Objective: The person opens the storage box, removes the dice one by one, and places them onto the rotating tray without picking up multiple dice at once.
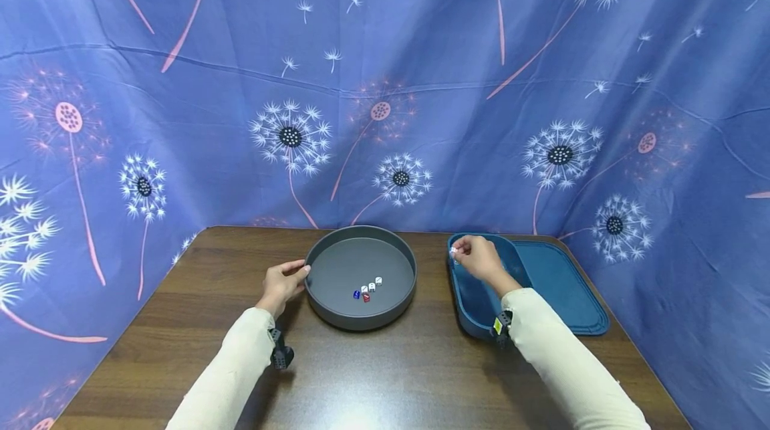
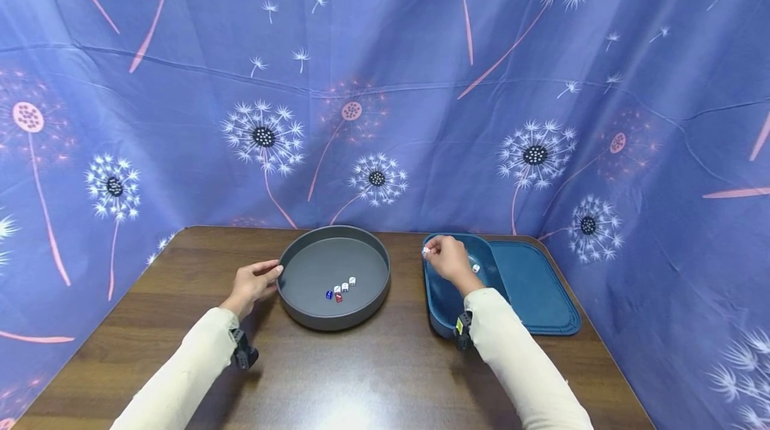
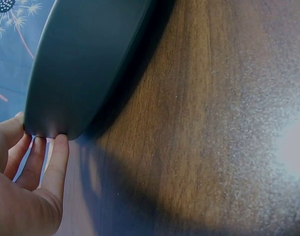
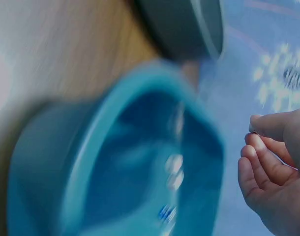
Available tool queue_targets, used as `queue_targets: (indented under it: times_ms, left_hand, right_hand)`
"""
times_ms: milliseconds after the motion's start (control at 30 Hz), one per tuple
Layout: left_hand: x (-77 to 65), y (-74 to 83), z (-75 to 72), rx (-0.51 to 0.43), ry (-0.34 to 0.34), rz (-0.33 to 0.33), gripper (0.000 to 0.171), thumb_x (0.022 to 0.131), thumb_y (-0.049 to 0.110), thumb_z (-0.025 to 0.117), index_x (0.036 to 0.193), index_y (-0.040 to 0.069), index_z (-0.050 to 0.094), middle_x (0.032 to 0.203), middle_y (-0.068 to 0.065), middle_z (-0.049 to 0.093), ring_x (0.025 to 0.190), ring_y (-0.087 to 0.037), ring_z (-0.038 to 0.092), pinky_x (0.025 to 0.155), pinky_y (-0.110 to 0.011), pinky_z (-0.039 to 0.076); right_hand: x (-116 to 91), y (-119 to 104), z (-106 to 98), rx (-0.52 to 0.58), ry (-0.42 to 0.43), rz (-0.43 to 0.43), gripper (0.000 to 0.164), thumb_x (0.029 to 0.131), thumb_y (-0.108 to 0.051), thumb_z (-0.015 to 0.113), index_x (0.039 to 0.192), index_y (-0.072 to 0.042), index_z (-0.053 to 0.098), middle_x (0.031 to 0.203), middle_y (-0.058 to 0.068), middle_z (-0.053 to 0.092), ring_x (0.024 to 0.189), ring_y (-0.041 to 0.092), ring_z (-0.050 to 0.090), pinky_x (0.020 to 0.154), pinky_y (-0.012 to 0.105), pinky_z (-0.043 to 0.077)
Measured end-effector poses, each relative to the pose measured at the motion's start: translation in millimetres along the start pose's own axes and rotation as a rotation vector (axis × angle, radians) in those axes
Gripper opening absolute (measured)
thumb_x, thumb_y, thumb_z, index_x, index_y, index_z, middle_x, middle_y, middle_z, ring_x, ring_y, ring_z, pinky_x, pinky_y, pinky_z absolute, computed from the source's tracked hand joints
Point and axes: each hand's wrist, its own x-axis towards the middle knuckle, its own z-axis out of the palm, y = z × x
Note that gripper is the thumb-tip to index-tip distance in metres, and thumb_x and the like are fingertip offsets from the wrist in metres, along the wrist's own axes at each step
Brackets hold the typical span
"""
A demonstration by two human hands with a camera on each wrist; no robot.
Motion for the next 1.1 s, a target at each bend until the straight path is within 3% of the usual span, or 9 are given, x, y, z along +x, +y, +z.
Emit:
queue_targets:
  times_ms: [167, 400, 767, 1100]
  left_hand:
    - [-0.7, -0.3, 0.5, 0.005, 0.001, -0.005, 0.035, 0.091, 0.010, 0.066, 0.124, -0.003, 0.061, 0.124, -0.025, 0.057, 0.095, -0.021, 0.063, 0.085, -0.038, 0.058]
    - [-0.5, 0.0, -0.1, 0.009, 0.002, -0.003, 0.036, 0.091, 0.010, 0.066, 0.124, -0.003, 0.061, 0.124, -0.024, 0.057, 0.093, -0.020, 0.063, 0.083, -0.036, 0.058]
    - [0.2, 0.2, 0.7, 0.011, -0.004, -0.003, 0.036, 0.092, 0.011, 0.065, 0.125, -0.003, 0.060, 0.124, -0.024, 0.057, 0.098, -0.023, 0.062, 0.087, -0.039, 0.057]
    - [0.0, 0.8, 1.0, 0.009, 0.007, -0.006, 0.036, 0.091, 0.010, 0.066, 0.124, -0.003, 0.061, 0.124, -0.024, 0.057, 0.101, -0.027, 0.062, 0.084, -0.037, 0.058]
  right_hand:
    - [4.1, -41.3, 17.6, 0.017, -0.007, -0.100, 0.007, 0.083, -0.008, 0.071, 0.088, -0.004, 0.070, 0.075, 0.003, 0.067, 0.070, 0.015, 0.061, 0.063, 0.030, 0.052]
    - [1.4, -77.0, 57.9, 0.073, -0.051, -0.142, 0.005, 0.083, -0.006, 0.072, 0.087, -0.005, 0.071, 0.073, 0.000, 0.067, 0.067, 0.011, 0.060, 0.062, 0.026, 0.052]
    - [-14.0, -89.4, 108.8, -0.016, -0.208, -0.216, 0.005, 0.080, -0.004, 0.074, 0.084, -0.004, 0.072, 0.073, -0.001, 0.067, 0.068, 0.009, 0.059, 0.060, 0.023, 0.051]
    - [-18.2, -92.5, 118.5, -0.119, -0.256, -0.262, 0.007, 0.079, -0.005, 0.076, 0.079, -0.009, 0.070, 0.069, -0.004, 0.067, 0.068, 0.009, 0.059, 0.069, 0.032, 0.052]
